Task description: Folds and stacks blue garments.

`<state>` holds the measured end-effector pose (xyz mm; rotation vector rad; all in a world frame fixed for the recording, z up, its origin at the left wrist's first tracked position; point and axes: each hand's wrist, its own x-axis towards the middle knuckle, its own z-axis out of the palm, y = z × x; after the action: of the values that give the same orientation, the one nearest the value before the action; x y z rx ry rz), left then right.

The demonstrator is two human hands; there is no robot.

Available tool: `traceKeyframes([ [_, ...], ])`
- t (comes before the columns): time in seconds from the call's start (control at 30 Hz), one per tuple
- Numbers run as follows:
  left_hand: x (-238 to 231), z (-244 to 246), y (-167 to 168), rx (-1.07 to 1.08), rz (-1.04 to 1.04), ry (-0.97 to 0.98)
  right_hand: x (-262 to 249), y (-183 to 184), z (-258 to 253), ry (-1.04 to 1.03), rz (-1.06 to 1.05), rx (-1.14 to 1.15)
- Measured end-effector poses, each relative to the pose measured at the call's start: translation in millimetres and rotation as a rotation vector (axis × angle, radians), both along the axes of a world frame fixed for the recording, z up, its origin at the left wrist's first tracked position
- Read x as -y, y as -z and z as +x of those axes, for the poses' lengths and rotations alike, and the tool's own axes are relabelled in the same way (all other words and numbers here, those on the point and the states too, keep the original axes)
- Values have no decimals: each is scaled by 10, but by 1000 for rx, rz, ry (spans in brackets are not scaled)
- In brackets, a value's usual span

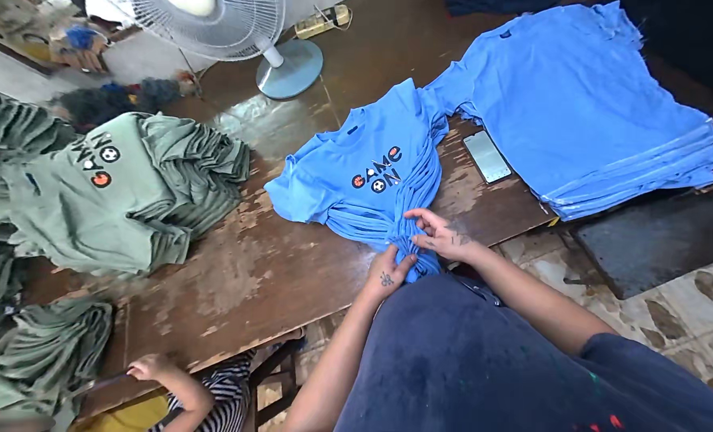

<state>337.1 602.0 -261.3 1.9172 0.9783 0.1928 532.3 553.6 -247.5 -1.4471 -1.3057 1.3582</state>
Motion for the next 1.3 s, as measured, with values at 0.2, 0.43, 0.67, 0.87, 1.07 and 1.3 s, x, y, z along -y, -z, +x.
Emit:
traceKeyframes([
  [0.2, 51, 74, -3, -38, 29, 2, 53, 57, 107, -25, 7, -4],
  [0.43, 171, 242, -130, -196, 96, 8, 73, 74, 252, -27, -53, 13],
  [0.67, 343, 533, -196, -204, 110, -105, -16, 81, 636, -197, -55, 71],
  [0.87, 479, 979, -426, -403, 108, -192, -232, -28, 949, -356, -99, 69],
  [1.07, 728, 1037, -79, 93, 244, -475, -452, 71, 1139, -545, -28, -89],
  [1.3, 874, 1028, -64, -45, 111, -492, -551, 430, 746, -501, 16, 44],
])
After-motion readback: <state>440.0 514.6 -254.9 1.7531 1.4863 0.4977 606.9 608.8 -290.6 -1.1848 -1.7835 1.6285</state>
